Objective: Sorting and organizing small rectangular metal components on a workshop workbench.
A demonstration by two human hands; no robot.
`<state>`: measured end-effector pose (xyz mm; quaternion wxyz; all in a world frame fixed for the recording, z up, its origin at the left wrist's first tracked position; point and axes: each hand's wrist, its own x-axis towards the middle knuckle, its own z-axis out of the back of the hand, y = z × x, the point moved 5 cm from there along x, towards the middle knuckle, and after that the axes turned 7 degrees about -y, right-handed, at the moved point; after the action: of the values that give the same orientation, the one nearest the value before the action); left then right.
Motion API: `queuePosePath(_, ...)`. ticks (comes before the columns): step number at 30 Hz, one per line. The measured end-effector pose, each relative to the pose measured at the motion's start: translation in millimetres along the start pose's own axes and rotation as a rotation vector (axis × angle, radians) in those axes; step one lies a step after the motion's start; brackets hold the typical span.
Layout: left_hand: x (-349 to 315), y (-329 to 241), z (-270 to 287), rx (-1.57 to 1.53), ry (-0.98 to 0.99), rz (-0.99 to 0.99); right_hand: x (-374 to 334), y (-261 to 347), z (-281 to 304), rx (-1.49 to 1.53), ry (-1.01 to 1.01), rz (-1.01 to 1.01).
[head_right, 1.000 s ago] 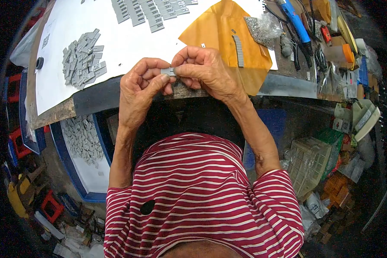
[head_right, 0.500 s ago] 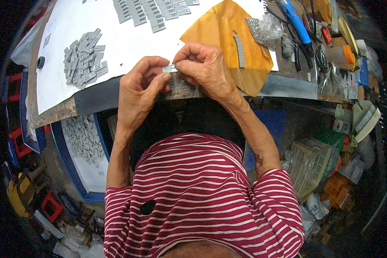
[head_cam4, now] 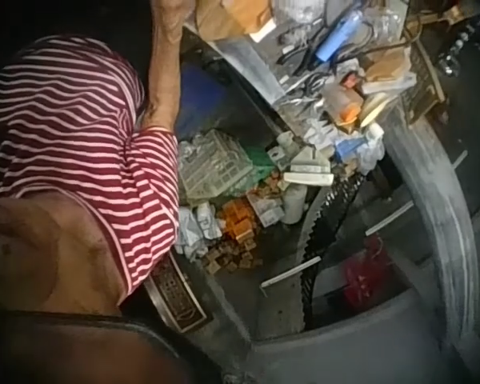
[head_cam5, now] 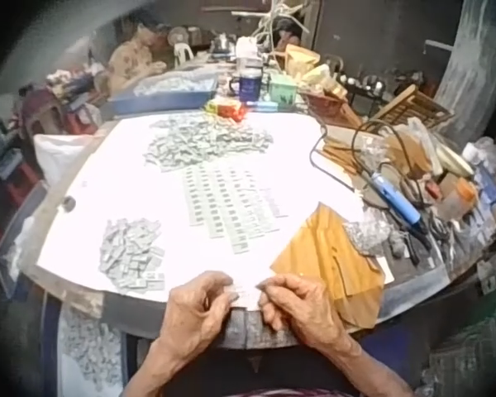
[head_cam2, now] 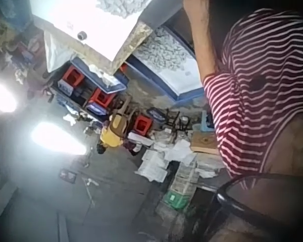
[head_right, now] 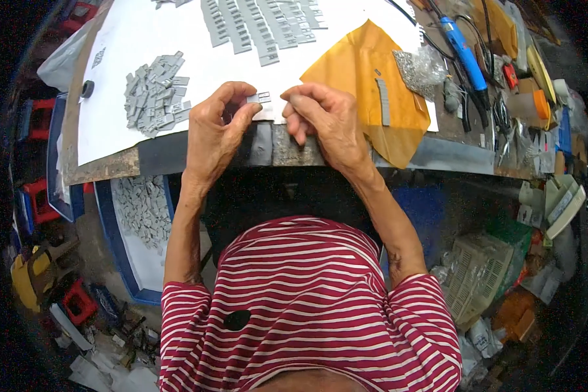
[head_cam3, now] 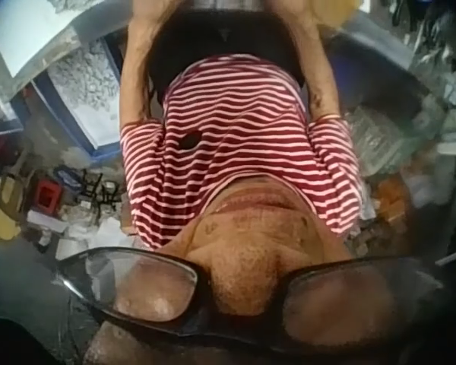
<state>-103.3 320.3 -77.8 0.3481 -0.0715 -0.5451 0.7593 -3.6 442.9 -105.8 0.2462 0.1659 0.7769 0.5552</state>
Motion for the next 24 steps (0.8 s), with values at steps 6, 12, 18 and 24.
queuePosePath(6, 23, 23, 11, 0.115, -0.098, 0.005, -17, 5, 1, -0.149, -0.027, 0.022)
queuePosePath(12, 51, 53, 22, 0.228, -0.207, 0.005, -33, 8, 1, -0.226, -0.016, 0.039)
queuePosePath(18, 58, 60, 20, 0.427, -0.225, 0.027, -41, 3, 6, -0.290, -0.017, 0.014)
queuePosePath(24, 57, 59, 20, 0.468, -0.185, 0.007, -46, 2, 7, -0.284, 0.015, 0.023)
